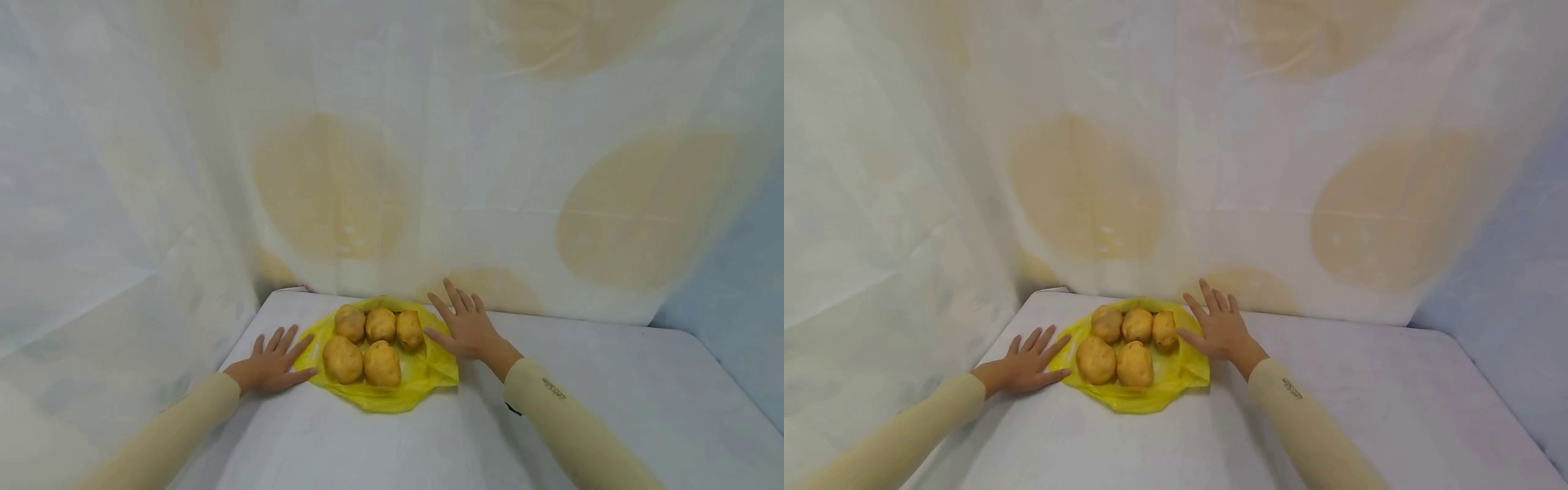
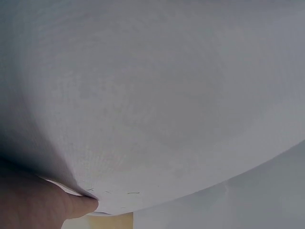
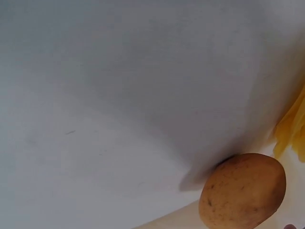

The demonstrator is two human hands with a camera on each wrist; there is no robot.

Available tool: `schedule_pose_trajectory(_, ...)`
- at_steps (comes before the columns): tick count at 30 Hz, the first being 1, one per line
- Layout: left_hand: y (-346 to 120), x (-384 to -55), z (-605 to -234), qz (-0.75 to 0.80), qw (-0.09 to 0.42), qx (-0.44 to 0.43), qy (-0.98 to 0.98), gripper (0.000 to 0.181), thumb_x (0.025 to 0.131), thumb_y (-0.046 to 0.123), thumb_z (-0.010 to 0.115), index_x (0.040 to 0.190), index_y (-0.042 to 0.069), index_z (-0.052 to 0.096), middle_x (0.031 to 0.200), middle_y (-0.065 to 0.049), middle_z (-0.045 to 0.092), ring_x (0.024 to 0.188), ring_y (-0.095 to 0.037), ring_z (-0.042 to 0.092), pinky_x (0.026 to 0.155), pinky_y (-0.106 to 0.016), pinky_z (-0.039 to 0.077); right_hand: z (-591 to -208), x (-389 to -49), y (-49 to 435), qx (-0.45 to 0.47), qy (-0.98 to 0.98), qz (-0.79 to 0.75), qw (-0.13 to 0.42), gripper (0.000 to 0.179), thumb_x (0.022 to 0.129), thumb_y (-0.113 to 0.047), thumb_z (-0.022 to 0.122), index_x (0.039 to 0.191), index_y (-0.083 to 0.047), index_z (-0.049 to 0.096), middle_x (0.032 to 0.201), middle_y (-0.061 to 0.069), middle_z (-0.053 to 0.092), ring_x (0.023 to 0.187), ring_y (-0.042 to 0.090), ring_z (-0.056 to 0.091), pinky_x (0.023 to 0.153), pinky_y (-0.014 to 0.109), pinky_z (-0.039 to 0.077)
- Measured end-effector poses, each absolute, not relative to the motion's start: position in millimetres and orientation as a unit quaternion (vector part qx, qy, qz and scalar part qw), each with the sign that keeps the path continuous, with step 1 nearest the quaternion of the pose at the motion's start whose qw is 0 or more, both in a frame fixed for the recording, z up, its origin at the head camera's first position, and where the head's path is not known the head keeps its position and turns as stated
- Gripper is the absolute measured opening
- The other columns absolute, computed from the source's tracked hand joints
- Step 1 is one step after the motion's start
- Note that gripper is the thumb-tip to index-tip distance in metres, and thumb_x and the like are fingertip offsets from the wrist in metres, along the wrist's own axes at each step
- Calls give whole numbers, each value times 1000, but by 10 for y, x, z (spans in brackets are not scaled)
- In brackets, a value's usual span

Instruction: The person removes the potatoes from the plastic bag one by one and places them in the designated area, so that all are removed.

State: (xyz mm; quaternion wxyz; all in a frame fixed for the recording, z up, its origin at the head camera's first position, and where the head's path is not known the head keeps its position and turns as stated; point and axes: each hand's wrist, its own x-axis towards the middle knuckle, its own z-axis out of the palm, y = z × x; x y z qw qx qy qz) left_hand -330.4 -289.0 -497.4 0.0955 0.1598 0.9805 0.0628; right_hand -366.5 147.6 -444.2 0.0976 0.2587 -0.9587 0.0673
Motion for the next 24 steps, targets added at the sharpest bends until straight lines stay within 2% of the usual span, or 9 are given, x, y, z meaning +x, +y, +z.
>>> schedule_pose_trajectory(8,-2878,-3277,-4887,64,95,162,980,91,91,77,37,160,22,17,165,-23,3,149,-52,3,110,-74,-4,-4439,-3702,1374,267,-958,51,90,79,96,-68,39,160,-29,12,167,10,-8,148,41,22,118,64,9)
schedule_pose_trajectory(14,-2915,-3406,-5033,67,98,158,980,95,87,84,32,160,27,12,166,-18,-3,151,-47,-2,112,-71,-8,-4430,-3679,1294,280,-956,29,84,80,95,-70,37,160,-30,13,168,10,-5,150,40,20,119,62,12)
schedule_pose_trajectory(19,-2925,-3423,-5072,74,90,155,981,96,86,83,34,160,25,16,166,-18,0,151,-48,0,111,-72,-8,-4418,-3629,1191,306,-949,40,64,81,94,-73,36,160,-30,14,168,10,-3,152,37,16,119,62,13)
schedule_pose_trajectory(24,-2910,-3392,-5025,70,98,158,980,95,87,83,34,160,25,14,166,-20,-1,150,-49,-1,111,-73,-8,-4400,-3594,1117,326,-942,53,52,79,95,-69,40,159,-27,18,168,10,-2,151,37,19,118,63,16)
